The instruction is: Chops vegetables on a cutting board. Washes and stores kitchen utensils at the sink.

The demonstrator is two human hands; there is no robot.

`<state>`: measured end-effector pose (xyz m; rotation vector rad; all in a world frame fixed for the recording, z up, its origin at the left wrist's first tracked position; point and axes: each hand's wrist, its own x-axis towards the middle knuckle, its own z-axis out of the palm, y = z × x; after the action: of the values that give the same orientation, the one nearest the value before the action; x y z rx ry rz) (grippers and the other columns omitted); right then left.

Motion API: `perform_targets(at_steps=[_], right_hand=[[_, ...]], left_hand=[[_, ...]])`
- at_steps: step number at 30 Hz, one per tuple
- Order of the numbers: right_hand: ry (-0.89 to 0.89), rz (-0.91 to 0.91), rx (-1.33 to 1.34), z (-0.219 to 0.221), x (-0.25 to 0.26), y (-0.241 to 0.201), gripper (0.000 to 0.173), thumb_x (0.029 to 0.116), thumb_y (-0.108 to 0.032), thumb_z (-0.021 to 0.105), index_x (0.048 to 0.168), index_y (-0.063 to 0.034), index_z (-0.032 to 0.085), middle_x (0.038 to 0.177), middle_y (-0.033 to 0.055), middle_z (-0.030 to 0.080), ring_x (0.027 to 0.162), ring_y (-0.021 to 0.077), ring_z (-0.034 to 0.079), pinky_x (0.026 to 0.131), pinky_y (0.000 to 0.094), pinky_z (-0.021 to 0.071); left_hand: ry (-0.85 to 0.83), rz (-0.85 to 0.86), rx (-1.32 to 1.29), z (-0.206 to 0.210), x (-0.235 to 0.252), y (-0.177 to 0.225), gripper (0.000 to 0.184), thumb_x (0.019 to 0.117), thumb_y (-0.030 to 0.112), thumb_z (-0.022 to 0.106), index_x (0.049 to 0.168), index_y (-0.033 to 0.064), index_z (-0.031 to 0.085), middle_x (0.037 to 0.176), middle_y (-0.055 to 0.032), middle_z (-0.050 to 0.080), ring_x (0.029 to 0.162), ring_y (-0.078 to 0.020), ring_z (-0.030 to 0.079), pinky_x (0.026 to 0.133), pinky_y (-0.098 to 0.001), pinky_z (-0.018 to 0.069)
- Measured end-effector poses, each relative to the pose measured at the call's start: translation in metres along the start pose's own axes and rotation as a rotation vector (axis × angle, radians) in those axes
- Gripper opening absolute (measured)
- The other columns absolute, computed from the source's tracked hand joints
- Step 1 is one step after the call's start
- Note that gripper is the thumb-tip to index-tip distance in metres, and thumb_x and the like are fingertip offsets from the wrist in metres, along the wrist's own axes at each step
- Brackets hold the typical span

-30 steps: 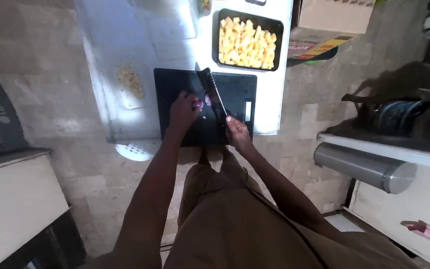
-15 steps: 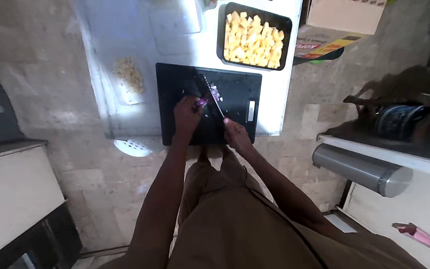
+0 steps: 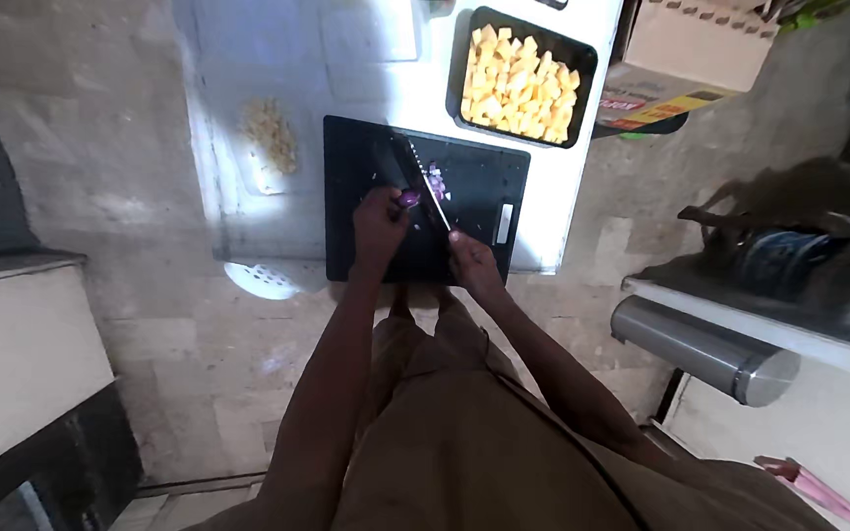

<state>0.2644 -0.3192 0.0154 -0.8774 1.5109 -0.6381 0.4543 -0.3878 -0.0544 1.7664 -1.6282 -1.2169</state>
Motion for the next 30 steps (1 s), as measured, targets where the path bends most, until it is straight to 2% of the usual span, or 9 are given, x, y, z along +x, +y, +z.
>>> perform_targets(at_steps=[2, 5, 9, 12, 15, 17, 23, 27, 30], right_hand=[[-0.008, 0.005, -0.007, 0.001, -0.005, 0.0, 0.042, 0.1108, -0.035, 0.043, 0.142, -0.0139, 0.062, 0.065, -0.0011, 0.05, 0.051, 0.01, 0.041, 0.049, 0.0287, 0.0406], [-0.013, 0.037, -0.069, 0.002, -0.009, 0.005, 0.044, 0.1103, -0.042, 0.042, 0.141, -0.018, 0.062, 0.061, 0.0002, 0.047, 0.047, 0.0112, 0.04, 0.044, 0.0285, 0.0389], [-0.01, 0.003, -0.043, 0.011, 0.008, 0.005, 0.042, 0.1109, -0.035, 0.043, 0.141, -0.0141, 0.063, 0.064, -0.0008, 0.049, 0.05, 0.0105, 0.041, 0.049, 0.0296, 0.0411], [0.0, -0.02, -0.027, 0.021, 0.027, 0.007, 0.04, 0.1108, -0.034, 0.044, 0.14, -0.0146, 0.064, 0.071, 0.0008, 0.056, 0.052, 0.0101, 0.042, 0.05, 0.0293, 0.0414], [0.002, -0.03, -0.04, 0.025, 0.038, 0.008, 0.041, 0.1107, -0.036, 0.043, 0.137, -0.0131, 0.065, 0.069, 0.0008, 0.054, 0.053, 0.0108, 0.042, 0.051, 0.0303, 0.042], [-0.002, -0.02, -0.034, 0.022, 0.035, 0.009, 0.041, 0.1107, -0.036, 0.043, 0.135, -0.0113, 0.066, 0.065, 0.0, 0.05, 0.051, 0.0106, 0.041, 0.049, 0.0298, 0.0406], [-0.021, -0.039, -0.05, 0.011, 0.008, 0.0, 0.042, 0.111, -0.036, 0.042, 0.143, -0.0157, 0.062, 0.066, 0.0002, 0.051, 0.051, 0.0113, 0.042, 0.05, 0.0301, 0.0411], [-0.025, -0.016, -0.069, 0.01, 0.0, 0.002, 0.043, 0.111, -0.036, 0.042, 0.143, -0.0147, 0.062, 0.067, 0.0002, 0.052, 0.052, 0.0114, 0.043, 0.05, 0.0306, 0.0419], [-0.028, -0.009, -0.092, 0.011, 0.0, 0.005, 0.043, 0.1111, -0.036, 0.042, 0.144, -0.0159, 0.061, 0.066, 0.0004, 0.052, 0.052, 0.0119, 0.043, 0.05, 0.0311, 0.0418]], left_hand=[[0.022, 0.031, -0.004, 0.001, 0.0, -0.003, 0.033, 0.0908, 0.013, 0.071, 0.121, 0.0002, 0.067, 0.114, -0.0173, 0.071, 0.096, -0.0251, 0.072, 0.087, -0.0424, 0.0605], [0.044, 0.078, -0.015, 0.003, 0.0, -0.008, 0.028, 0.0916, 0.013, 0.071, 0.116, 0.0008, 0.069, 0.116, -0.0167, 0.07, 0.094, -0.0233, 0.072, 0.085, -0.0396, 0.0615], [0.045, 0.101, -0.004, 0.003, 0.002, -0.01, 0.027, 0.0926, 0.015, 0.071, 0.116, 0.0007, 0.07, 0.116, -0.0171, 0.07, 0.09, -0.0238, 0.073, 0.082, -0.0398, 0.062], [0.025, 0.102, 0.023, 0.002, 0.003, -0.008, 0.026, 0.0927, 0.015, 0.07, 0.115, 0.0012, 0.071, 0.115, -0.017, 0.07, 0.091, -0.0248, 0.073, 0.083, -0.0415, 0.0615], [0.049, 0.111, 0.023, 0.002, 0.004, -0.009, 0.026, 0.0922, 0.015, 0.07, 0.114, 0.0014, 0.071, 0.113, -0.0169, 0.071, 0.091, -0.0251, 0.073, 0.083, -0.0423, 0.0612], [0.055, 0.117, 0.015, 0.005, 0.0, -0.011, 0.026, 0.0923, 0.015, 0.071, 0.115, 0.0015, 0.071, 0.112, -0.017, 0.071, 0.089, -0.0249, 0.073, 0.082, -0.0419, 0.0613], [0.063, 0.087, -0.022, 0.005, 0.0, -0.011, 0.032, 0.0903, 0.013, 0.071, 0.119, -0.0004, 0.067, 0.119, -0.0188, 0.067, 0.092, -0.0237, 0.072, 0.082, -0.0388, 0.062], [0.053, 0.042, -0.033, 0.004, 0.0, -0.009, 0.034, 0.0898, 0.012, 0.071, 0.12, -0.0017, 0.065, 0.117, -0.0184, 0.069, 0.094, -0.0233, 0.072, 0.085, -0.0392, 0.0616], [0.065, 0.05, -0.021, 0.005, 0.0, -0.009, 0.029, 0.0904, 0.013, 0.071, 0.115, -0.0016, 0.068, 0.112, -0.0171, 0.07, 0.094, -0.0233, 0.073, 0.085, -0.0394, 0.0612]])
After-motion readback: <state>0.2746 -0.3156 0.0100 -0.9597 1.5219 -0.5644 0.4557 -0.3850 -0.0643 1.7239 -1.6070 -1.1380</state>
